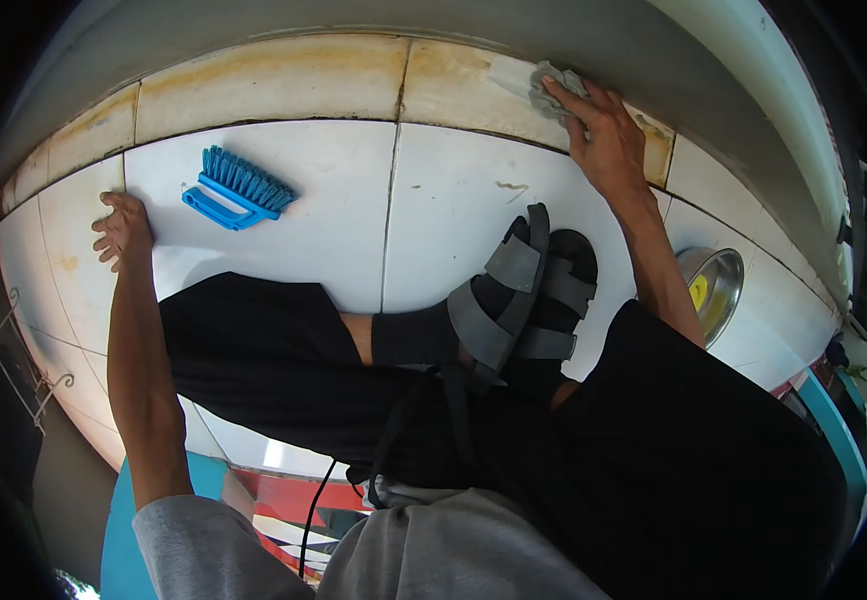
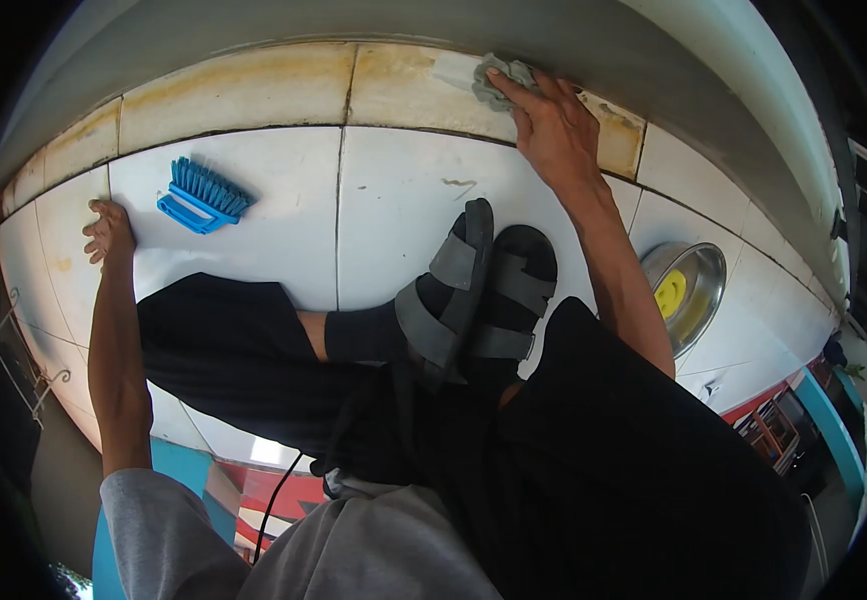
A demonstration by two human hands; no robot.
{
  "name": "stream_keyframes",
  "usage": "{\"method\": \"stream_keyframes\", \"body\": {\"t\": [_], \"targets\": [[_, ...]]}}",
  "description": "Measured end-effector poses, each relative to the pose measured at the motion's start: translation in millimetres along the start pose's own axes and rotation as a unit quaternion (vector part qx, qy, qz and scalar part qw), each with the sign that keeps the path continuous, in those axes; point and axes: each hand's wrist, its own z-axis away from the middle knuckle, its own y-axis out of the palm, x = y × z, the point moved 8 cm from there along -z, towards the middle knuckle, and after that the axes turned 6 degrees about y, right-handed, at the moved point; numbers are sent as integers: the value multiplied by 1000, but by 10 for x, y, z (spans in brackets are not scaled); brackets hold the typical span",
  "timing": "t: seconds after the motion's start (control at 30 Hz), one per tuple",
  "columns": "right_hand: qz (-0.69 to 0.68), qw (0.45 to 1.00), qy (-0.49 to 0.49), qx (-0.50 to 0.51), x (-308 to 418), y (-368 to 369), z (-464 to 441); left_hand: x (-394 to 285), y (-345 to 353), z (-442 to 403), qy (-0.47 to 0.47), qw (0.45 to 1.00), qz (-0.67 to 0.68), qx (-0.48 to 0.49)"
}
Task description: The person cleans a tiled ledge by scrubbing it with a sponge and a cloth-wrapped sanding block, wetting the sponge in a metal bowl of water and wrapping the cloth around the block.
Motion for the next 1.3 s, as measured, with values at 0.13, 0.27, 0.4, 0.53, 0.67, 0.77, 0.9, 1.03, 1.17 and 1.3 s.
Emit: {"method": "stream_keyframes", "body": {"t": [0.13, 0.27, 0.4, 0.53, 0.67, 0.77, 0.9, 1.03, 1.17, 1.3], "targets": [[-27, 994, 102, 31, -1494, -188, 453, -85, -50, 73, 1, 1000, -3, -16], [-24, 996, 84, 23, -1218, -177, 393, -62, -30, 92, 3, 1000, -1, -12], [-30, 999, -11, -12, 134, 117, -52, -110, -77, 126, 6, 1000, -4, -3], [-15, 998, -55, -18, 794, 287, -352, -54, -87, 80, 5, 1000, 6, -27], [0, 1000, -6, -4, 26, -1, -50, -201, -125, 195, 5, 1000, 18, 19], [-26, 995, 95, 17, -1173, -157, 400, -111, -96, 143, 0, 1000, 4, -25], [-94, 988, 114, 36, -1209, -123, 425, -107, -76, 153, 10, 1000, 1, -6], [-18, 1000, -16, -3, 227, 146, -62, -93, -29, 81, 7, 1000, -11, -8], [-18, 998, -58, -13, 881, 287, -354, -145, -123, 172, 8, 1000, -9, -7], [16, 999, -34, 13, 405, 66, -116, -195, -153, 198, 9, 1000, 5, 2]]}}
